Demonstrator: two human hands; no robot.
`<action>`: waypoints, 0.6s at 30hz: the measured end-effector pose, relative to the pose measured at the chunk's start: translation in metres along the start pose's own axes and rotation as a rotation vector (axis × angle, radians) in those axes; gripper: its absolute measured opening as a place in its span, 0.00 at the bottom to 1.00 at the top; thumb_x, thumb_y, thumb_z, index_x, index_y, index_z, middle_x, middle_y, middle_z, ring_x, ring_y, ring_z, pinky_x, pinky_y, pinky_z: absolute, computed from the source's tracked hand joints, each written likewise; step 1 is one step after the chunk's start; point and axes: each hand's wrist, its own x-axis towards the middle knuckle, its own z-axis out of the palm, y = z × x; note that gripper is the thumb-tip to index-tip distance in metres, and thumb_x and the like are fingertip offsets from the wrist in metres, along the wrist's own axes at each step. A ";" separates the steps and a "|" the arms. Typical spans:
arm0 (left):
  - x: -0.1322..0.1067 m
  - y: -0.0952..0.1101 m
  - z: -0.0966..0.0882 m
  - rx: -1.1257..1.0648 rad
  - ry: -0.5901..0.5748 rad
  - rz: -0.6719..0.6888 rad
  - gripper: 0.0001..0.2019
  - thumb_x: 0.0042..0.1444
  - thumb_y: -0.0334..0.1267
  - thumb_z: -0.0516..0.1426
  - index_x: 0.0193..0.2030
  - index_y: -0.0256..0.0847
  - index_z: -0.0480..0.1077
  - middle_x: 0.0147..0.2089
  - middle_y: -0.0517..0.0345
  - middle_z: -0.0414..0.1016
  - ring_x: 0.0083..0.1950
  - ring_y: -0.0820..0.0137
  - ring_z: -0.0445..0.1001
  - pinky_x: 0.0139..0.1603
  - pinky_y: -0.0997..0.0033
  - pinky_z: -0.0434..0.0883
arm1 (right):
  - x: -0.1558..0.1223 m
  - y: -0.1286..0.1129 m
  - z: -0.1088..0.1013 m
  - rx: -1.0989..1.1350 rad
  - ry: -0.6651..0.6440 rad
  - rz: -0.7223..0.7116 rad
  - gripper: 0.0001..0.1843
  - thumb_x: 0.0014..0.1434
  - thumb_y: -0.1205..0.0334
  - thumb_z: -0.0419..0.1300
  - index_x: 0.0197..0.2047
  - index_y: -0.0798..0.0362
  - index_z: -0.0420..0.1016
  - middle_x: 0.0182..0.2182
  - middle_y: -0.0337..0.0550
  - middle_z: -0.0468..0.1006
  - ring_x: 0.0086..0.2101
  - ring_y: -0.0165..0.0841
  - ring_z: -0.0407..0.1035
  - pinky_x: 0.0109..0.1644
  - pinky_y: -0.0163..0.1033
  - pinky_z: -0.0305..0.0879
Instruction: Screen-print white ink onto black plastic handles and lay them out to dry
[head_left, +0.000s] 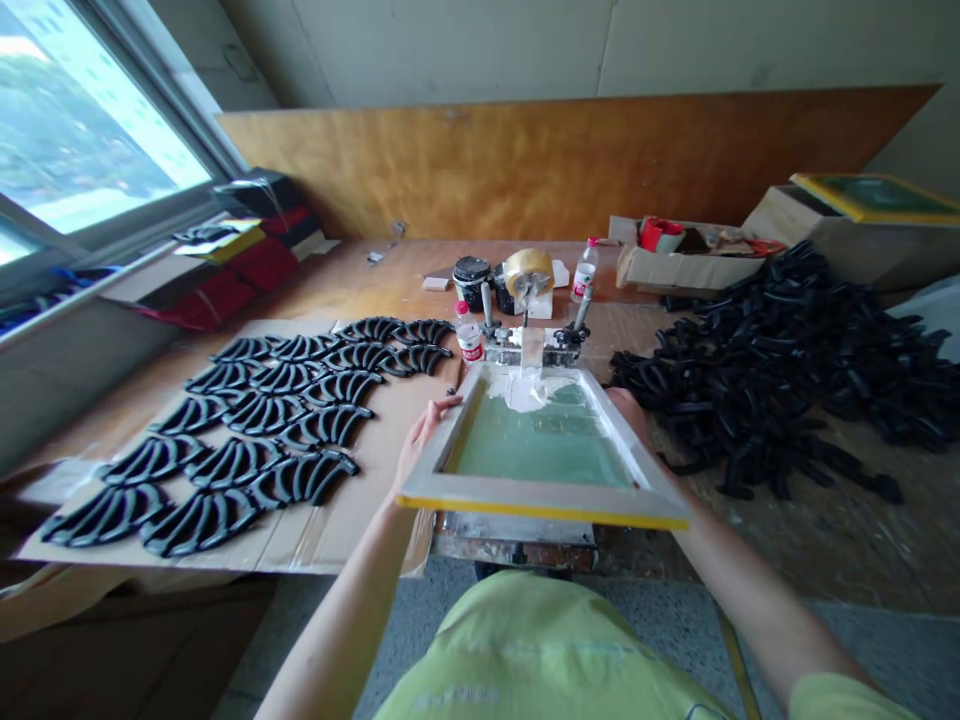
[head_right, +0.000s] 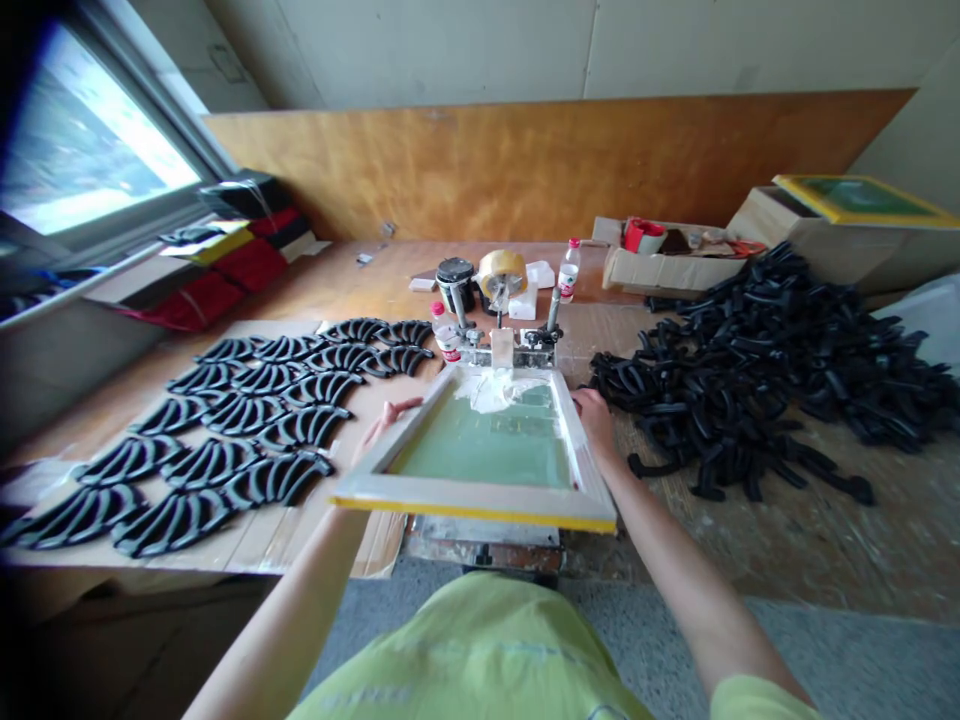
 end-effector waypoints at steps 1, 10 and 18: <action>-0.007 -0.012 -0.003 0.039 -0.018 -0.068 0.30 0.54 0.62 0.53 0.51 0.38 0.74 0.44 0.52 0.77 0.37 0.67 0.73 0.36 0.71 0.70 | 0.012 -0.001 -0.006 -0.007 0.053 0.019 0.18 0.63 0.65 0.48 0.46 0.61 0.77 0.38 0.46 0.78 0.39 0.34 0.72 0.44 0.34 0.70; -0.016 -0.096 0.004 0.145 0.029 -0.274 0.37 0.49 0.54 0.60 0.65 0.41 0.63 0.34 0.57 0.77 0.33 0.67 0.75 0.32 0.71 0.70 | 0.089 -0.088 0.048 -0.251 -0.397 -0.208 0.14 0.56 0.70 0.61 0.47 0.56 0.72 0.43 0.54 0.75 0.47 0.45 0.68 0.51 0.46 0.64; -0.015 -0.107 0.000 0.138 0.047 -0.257 0.33 0.50 0.54 0.60 0.60 0.40 0.68 0.38 0.54 0.79 0.40 0.63 0.76 0.41 0.67 0.72 | 0.023 -0.084 0.026 -0.190 -0.598 -0.593 0.12 0.52 0.77 0.53 0.36 0.55 0.74 0.35 0.49 0.76 0.40 0.39 0.68 0.44 0.40 0.62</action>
